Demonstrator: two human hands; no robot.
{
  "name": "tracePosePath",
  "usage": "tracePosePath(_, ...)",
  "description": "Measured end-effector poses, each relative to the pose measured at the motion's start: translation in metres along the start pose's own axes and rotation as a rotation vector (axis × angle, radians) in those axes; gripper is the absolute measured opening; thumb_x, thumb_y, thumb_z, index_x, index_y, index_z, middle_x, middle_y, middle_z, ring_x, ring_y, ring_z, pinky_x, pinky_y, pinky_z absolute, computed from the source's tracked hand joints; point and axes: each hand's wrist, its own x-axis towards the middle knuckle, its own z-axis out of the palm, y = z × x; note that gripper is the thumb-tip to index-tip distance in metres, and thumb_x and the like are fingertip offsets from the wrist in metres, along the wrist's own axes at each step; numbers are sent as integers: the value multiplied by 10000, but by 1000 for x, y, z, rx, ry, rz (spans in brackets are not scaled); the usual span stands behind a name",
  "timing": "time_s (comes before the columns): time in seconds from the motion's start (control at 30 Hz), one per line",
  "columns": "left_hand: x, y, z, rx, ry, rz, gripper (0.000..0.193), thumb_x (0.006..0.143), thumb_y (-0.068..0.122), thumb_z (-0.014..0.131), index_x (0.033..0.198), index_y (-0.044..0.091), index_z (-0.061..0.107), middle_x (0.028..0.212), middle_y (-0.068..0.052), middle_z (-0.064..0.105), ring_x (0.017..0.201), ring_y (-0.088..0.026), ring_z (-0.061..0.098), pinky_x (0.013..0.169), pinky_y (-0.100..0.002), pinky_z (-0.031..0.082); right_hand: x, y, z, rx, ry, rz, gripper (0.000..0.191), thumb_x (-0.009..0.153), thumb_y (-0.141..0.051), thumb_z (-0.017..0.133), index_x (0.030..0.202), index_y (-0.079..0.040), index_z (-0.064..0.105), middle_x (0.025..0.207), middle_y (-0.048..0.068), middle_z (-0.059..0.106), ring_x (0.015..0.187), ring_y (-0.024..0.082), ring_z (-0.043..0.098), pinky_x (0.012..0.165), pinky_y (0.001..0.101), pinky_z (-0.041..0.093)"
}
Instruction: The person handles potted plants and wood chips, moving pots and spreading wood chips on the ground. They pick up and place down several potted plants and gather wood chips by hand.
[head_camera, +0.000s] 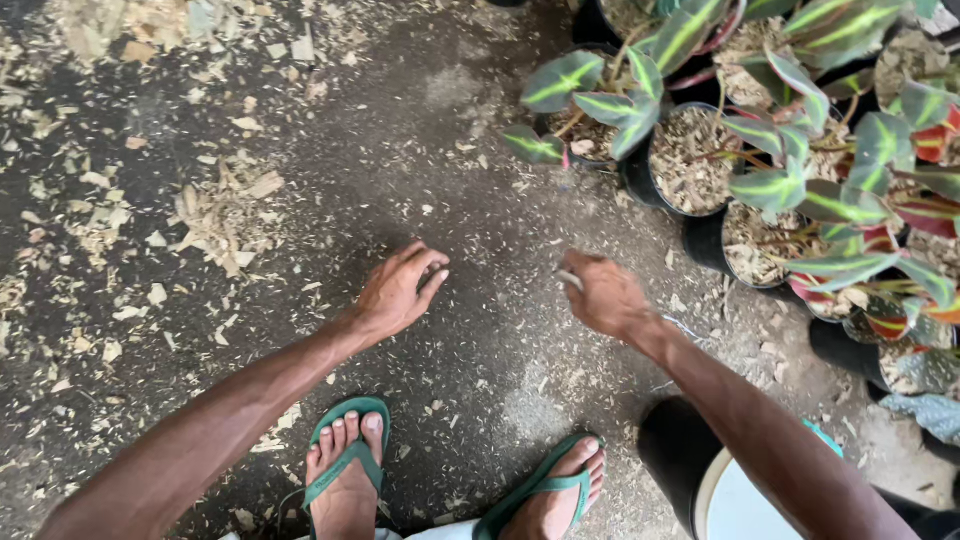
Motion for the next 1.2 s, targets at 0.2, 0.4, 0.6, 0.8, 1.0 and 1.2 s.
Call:
tracePosePath(0.2,47,77,9,83,-192,196,251,978,199,665,1170,38,657,1036,-111,612,859,-244,650,761,-404,578,-25,75,-15,120,253,11,344,946,-187,564,1284,-124,560,870,185,739,575,293,665,572,459,558)
tracePosePath(0.4,97,165,62,0,-326,308,291,972,201,663,1202,26,627,1089,-147,617,978,-326,653,878,-480,528,-18,185,44,201,438,233,415,969,-252,612,1315,-34,539,914,311,733,840,462,698,802,550,555)
tracePosePath(0.6,114,191,114,-51,-447,268,308,950,199,669,1197,19,627,1100,-163,647,979,-341,668,860,-466,545,-7,324,51,414,320,675,475,894,-397,703,1213,-49,650,1107,271,716,984,400,729,883,495,584)
tracePosePath(0.8,128,209,184,-96,-602,134,329,984,219,644,1242,17,619,1125,-174,649,959,-314,685,830,-448,572,27,386,67,230,402,531,547,841,-524,775,1258,-180,692,1184,109,716,1024,310,663,905,436,548)
tracePosePath(1.0,131,223,237,-87,-613,96,333,984,220,628,1245,13,613,1118,-180,657,963,-318,688,815,-468,586,26,398,83,596,335,569,482,845,-377,719,1280,-176,669,1203,59,740,904,223,715,826,363,618)
tracePosePath(1.2,134,248,279,40,-675,224,310,972,197,644,1220,13,611,1143,-202,635,1034,-399,646,887,-499,544,-15,414,89,322,80,420,279,1015,-258,522,1170,-58,641,1139,203,718,940,323,698,814,442,591)
